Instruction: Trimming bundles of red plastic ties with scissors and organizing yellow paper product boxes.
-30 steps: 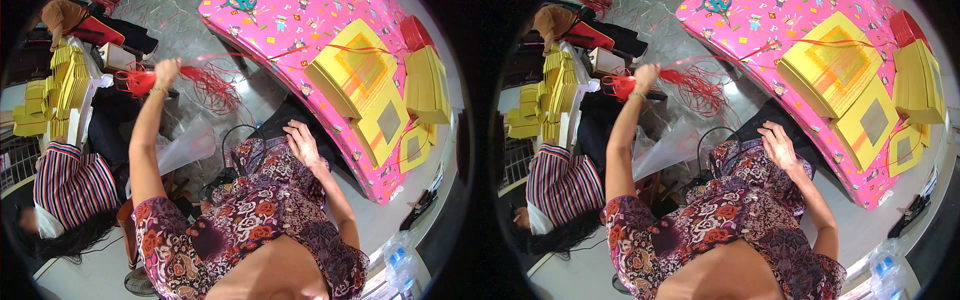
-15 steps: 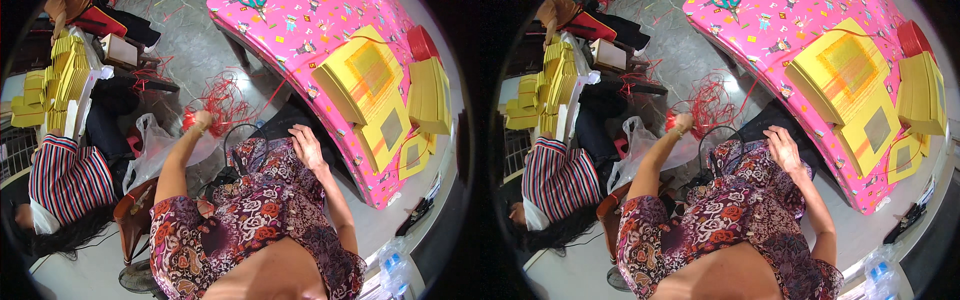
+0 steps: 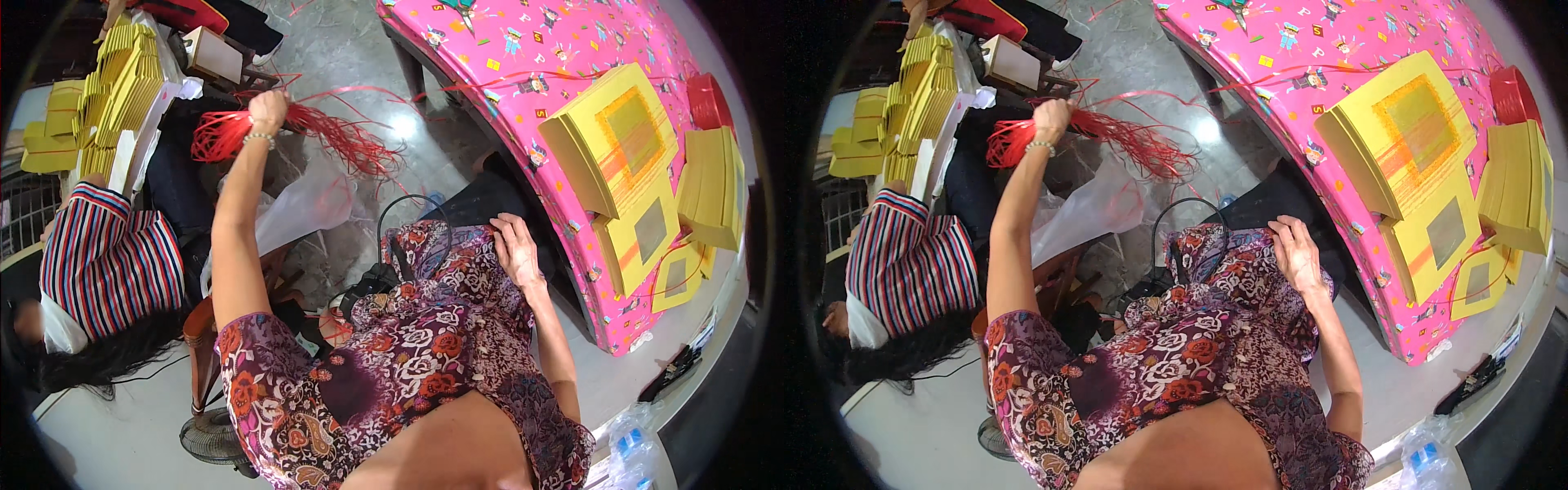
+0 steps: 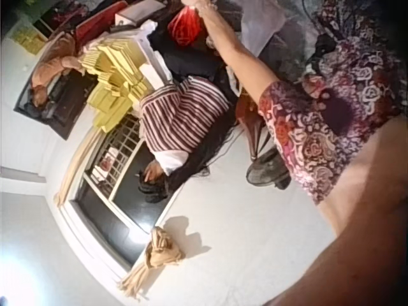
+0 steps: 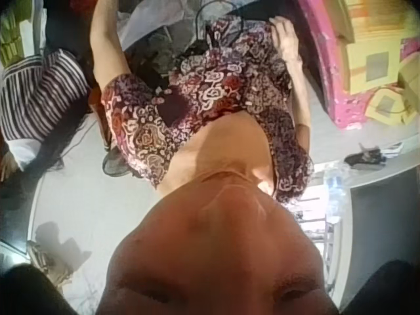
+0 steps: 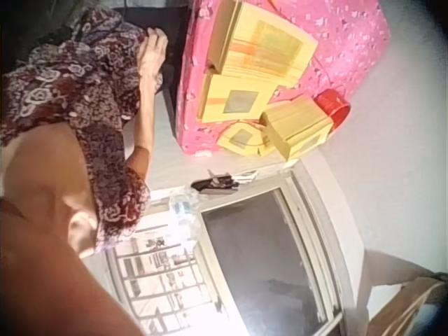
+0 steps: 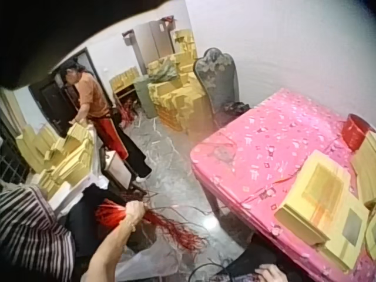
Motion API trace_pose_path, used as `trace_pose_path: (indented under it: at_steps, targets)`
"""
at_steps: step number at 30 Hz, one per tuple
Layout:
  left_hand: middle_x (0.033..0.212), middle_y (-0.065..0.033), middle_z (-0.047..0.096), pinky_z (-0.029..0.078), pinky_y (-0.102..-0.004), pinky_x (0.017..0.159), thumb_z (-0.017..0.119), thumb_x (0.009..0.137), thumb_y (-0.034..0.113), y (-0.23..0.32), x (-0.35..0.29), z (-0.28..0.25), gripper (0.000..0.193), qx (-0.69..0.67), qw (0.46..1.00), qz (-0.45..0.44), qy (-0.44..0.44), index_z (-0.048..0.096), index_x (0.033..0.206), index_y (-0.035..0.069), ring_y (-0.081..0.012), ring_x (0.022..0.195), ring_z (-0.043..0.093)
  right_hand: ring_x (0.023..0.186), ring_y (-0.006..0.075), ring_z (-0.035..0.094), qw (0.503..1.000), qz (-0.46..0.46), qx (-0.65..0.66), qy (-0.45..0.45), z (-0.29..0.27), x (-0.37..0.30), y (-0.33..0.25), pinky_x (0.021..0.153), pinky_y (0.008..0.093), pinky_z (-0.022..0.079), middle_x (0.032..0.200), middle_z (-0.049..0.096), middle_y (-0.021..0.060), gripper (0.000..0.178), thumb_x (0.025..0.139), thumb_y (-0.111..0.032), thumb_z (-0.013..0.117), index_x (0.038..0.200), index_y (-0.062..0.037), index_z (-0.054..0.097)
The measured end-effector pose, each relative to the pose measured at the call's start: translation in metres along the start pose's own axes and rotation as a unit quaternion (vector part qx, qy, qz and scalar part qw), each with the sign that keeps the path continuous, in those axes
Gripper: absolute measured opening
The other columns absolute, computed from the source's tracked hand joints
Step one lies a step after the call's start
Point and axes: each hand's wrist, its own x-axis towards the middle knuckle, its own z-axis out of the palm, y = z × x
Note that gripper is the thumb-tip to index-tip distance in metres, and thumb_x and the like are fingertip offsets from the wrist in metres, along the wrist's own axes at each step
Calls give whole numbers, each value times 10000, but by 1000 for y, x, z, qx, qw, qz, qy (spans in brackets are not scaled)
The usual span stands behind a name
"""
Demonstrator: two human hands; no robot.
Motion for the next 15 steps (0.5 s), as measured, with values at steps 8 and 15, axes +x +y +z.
trace_pose_path:
  at_steps: [8,15]
  targets:
    - [704,-151,669,535,-396,584,492,885,400,59,-25,16,430,-63,997,42,-35,708,702,76,-303,646,673,983,328,565,999,33,-18,-7,-9,-16,7,819,385,494,1088,542,136,277,794,30,570,1061,-42,572]
    - [681,-161,659,531,-402,572,484,886,401,52,-27,23,451,-84,995,54,-15,699,667,71,-315,626,666,990,345,558,999,43,-12,-25,-7,-14,5,836,398,485,1103,534,140,265,814,15,557,1073,-40,562]
